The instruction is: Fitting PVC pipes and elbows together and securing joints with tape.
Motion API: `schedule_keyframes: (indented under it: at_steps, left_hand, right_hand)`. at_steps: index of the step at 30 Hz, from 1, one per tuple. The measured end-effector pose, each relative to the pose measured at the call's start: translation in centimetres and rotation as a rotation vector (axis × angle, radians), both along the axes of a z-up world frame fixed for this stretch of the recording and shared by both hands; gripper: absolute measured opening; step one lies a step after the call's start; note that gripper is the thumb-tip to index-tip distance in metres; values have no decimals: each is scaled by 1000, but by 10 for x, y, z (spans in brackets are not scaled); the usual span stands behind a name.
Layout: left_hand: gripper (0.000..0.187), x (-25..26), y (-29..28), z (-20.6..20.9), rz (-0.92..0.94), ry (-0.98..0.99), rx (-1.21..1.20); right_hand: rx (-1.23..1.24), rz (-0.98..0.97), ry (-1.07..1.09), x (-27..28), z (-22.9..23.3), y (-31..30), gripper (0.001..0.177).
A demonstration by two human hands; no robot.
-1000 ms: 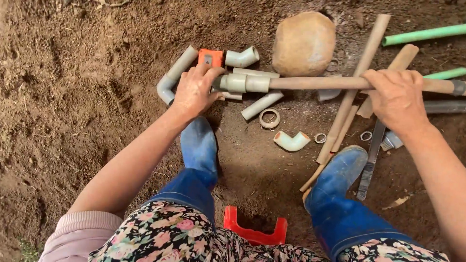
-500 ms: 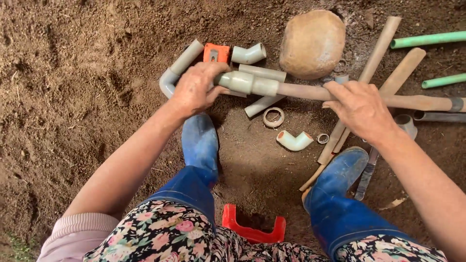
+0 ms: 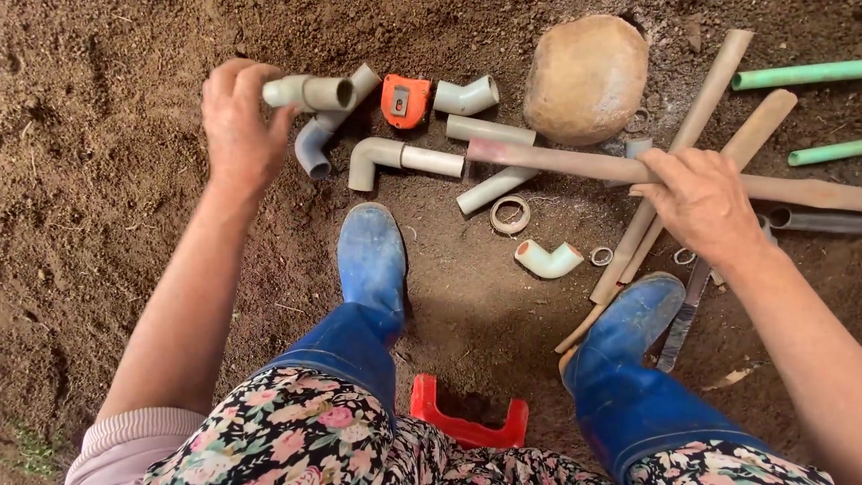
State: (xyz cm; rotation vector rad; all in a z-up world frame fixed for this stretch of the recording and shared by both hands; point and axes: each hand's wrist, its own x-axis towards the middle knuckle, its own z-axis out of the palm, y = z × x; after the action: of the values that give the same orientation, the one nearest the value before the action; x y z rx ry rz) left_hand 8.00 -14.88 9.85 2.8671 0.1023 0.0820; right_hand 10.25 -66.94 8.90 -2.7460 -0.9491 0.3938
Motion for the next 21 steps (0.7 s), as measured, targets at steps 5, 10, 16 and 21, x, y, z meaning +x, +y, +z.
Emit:
schedule_keyframes:
  at_steps: [5, 10, 16, 21]
  left_hand:
    - [10, -6, -105, 27, -83, 370, -175]
    - [29, -36, -148, -41, -552, 60, -213]
    - [24, -30, -132, -28, -427, -24, -32]
    - [51, -27, -98, -48, -302, 133, 145]
  right_hand:
    - [23, 3, 1, -1, 4, 3, 45]
    - [19, -6, -30, -1, 11, 3, 43]
    - [-81, -259, 276, 7, 58, 24, 29]
    - [-137, -48, 160, 13, 81, 11, 51]
